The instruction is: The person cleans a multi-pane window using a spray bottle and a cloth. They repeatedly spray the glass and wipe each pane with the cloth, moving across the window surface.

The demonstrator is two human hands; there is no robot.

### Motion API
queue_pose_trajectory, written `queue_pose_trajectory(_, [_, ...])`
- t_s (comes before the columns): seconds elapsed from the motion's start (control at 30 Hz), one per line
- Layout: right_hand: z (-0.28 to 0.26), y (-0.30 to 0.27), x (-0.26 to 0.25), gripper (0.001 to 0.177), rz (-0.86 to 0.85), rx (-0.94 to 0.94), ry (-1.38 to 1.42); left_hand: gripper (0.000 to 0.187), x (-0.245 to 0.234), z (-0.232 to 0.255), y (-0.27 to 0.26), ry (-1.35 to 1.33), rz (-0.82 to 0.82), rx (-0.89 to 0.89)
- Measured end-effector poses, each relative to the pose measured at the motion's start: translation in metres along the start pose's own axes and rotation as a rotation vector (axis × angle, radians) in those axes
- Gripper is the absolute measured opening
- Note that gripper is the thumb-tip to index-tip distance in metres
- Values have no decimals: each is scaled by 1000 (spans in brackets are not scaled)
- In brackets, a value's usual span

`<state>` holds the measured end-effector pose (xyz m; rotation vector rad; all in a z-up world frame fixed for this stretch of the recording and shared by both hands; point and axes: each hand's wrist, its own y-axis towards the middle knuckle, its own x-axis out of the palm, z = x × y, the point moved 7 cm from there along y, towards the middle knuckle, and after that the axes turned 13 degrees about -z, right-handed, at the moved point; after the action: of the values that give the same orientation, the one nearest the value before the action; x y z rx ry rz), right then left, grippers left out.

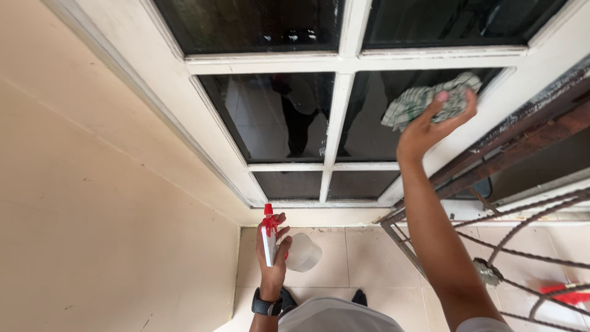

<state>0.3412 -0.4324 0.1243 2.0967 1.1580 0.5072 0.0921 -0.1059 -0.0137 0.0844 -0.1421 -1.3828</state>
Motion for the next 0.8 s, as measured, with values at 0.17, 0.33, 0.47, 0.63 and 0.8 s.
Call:
queue_pose_trajectory(0.17, [-20, -16, 34, 61, -64, -1, -228, 55, -6, 13, 0, 16, 27, -8])
queue_pose_trajectory(0.33, [-37, -50, 84, 67, -370, -159, -362, 55, -2, 19, 5, 121, 49, -74])
queue_pose_trajectory(0.47, [-31, -59, 96, 78, -665, -208, -455, 53, 6, 23, 5, 117, 5, -19])
queue_pose_trajectory(0.63, [-32, -17, 32, 66, -357, -237, -435, 55, 2, 20, 2, 85, 10, -17])
queue_pose_trajectory(0.8, [-21, 1, 17, 57, -48, 106, -249, 56, -9, 20, -4, 136, 47, -40])
